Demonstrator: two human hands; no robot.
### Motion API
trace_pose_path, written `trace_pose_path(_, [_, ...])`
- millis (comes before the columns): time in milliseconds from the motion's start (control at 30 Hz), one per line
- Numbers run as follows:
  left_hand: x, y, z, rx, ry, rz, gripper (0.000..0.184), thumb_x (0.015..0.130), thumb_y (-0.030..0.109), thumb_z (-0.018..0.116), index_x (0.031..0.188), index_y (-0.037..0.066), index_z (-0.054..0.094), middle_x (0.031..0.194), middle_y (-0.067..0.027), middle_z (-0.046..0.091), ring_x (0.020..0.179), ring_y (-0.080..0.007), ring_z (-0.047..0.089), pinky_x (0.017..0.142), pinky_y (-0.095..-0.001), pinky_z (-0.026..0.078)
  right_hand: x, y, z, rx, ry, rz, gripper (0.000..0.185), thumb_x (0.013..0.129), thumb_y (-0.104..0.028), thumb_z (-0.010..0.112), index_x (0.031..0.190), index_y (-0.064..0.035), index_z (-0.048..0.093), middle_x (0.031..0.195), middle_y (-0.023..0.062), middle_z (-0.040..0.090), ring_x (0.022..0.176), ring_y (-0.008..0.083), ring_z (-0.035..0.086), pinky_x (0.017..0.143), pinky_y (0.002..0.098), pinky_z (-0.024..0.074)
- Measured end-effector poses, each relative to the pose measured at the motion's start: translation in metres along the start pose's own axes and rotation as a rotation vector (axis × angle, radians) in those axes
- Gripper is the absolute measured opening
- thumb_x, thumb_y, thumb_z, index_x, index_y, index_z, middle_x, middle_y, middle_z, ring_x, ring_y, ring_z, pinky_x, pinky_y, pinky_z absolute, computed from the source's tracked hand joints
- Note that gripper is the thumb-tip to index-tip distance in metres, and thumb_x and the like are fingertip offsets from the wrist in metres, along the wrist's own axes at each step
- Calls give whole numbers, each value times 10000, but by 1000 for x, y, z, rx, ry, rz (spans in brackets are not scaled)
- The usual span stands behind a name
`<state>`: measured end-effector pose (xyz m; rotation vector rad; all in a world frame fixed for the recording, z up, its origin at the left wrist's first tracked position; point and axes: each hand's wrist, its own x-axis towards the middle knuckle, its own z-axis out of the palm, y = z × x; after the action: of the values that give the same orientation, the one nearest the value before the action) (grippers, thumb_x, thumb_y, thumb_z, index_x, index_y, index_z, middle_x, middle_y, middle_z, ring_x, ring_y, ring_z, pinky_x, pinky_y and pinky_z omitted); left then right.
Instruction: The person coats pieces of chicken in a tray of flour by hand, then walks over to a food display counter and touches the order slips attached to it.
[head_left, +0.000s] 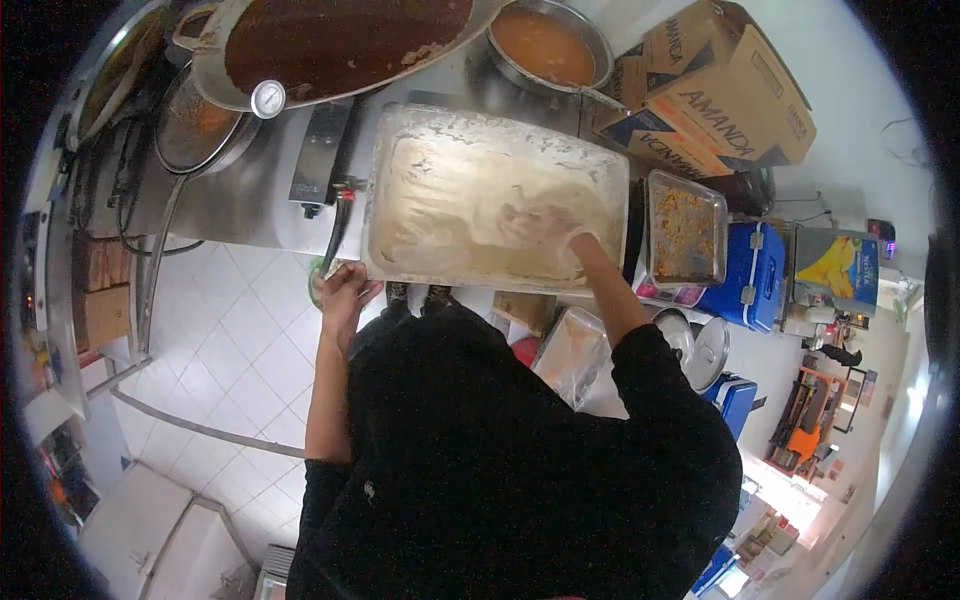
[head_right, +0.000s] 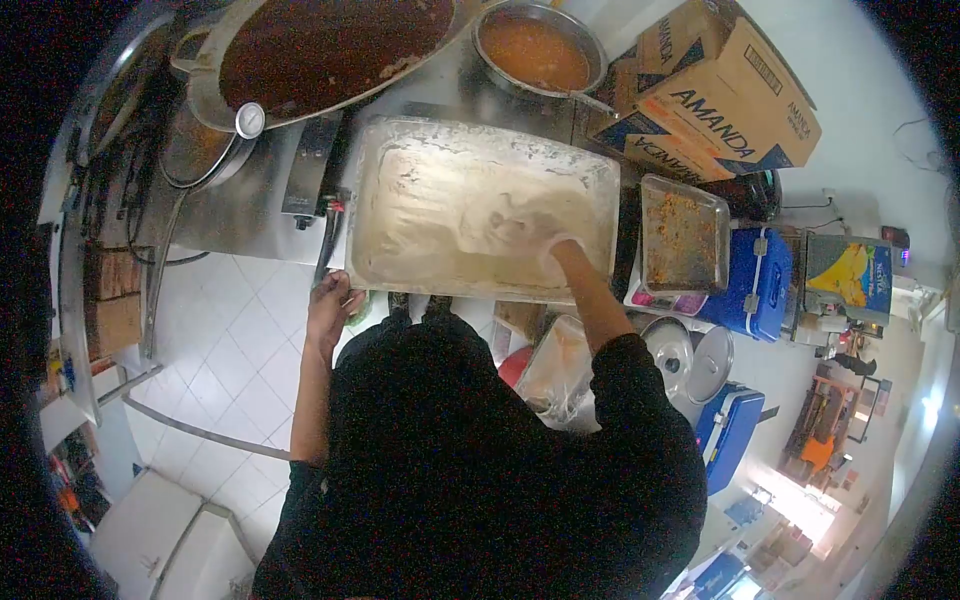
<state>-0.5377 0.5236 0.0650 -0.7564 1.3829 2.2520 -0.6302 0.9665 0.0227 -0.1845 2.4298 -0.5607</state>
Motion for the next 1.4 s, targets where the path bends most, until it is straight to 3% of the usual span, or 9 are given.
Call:
trace_pose_path(133, [2, -3, -3, 54, -15, -12, 70, 955, 156, 550, 988, 94, 550, 929, 4, 568, 827, -145, 592, 815, -322, 527, -8, 30, -5, -479, -182, 174, 695, 801, -553, 589, 1397, -235, 425, 1383, 83, 498, 1152, 299, 551, 972, 399, 426])
trace_pose_path(200, [2, -4, -4, 41, -27, -20, 49, 951, 136, 549, 980, 97, 555, 926, 6, 569, 827, -148, 592, 817, -327, 528, 5, 47, 33, -978, 186, -505, 809, 739, -478, 668, 1445, -253, 343, 1451, 130, 402, 1249, 279, 464, 1044, 438, 349])
trace_pose_path(267, [0, -1, -2, 14, -4, -25, 39, 942, 105, 547, 974, 91, 564, 926, -1, 583, 828, -157, 595, 825, -335, 527, 2, -54, 50, -414, 326, 199, 679, 811, -355, 637, 1426, -223, 381, 1455, 184, 366, 1282, 336, 429, 1064, 473, 327])
trace_pose_path(800, [4, -7, -7, 40, -25, 0, 181, 963, 121, 527, 1084, -12, 532, 997, -65, 595, 890, -188, 623, 833, -353, 565, 53, -93, 13, -465, 44, -13, 704, 835, -507, 571, 1405, -144, 376, 1462, 181, 363, 1263, 398, 438, 1002, 457, 403])
trace_pose_path(900, [5, -4, -7, 20, -59, 28, 170, 962, 128, 533, 1071, -3, 535, 992, -60, 595, 882, -184, 622, 835, -354, 563, 43, -107, 30, 177, 148, 294, 744, 821, -550, 557, 1430, -182, 342, 1500, 139, 312, 1294, 374, 411, 1064, 446, 351])
trace_pose_path(967, [4, -5, -6, 38, -26, 17, 162, 958, 138, 546, 1055, 9, 538, 978, -60, 598, 866, -183, 622, 834, -357, 561, 9, -91, 28, -518, 300, -457, 681, 813, -497, 580, 1395, -184, 416, 1458, 128, 384, 1265, 348, 444, 1098, 449, 290])
trace_pose_path(1100, [4, -4, -4, 44, -26, 22, 160, 954, 150, 559, 1046, 21, 540, 970, -54, 596, 857, -178, 620, 825, -353, 561, 46, 30, 61, -861, 271, -613, 603, 796, -441, 622, 1326, -174, 514, 1354, 112, 508, 1206, 304, 494, 1077, 422, 325])
trace_pose_path(1200, [3, -6, -8, 23, -39, 11, 158, 953, 157, 561, 1039, 25, 544, 965, -53, 595, 854, -177, 621, 819, -354, 562, 21, 31, 15, -14, 217, -165, 378, 727, -253, 723, 1064, -94, 660, 1114, 80, 664, 1111, 234, 574, 1016, 401, 402])
trace_pose_path(1400, [7, -7, -10, 25, -35, -3, 166, 951, 134, 553, 1059, 9, 552, 974, -64, 606, 885, -191, 630, 848, -358, 556, 6, 29, 14, 600, -29, 126, 777, 664, -270, 797, 1343, -138, 445, 1178, 170, 619, 1181, 251, 537, 1004, 403, 413])
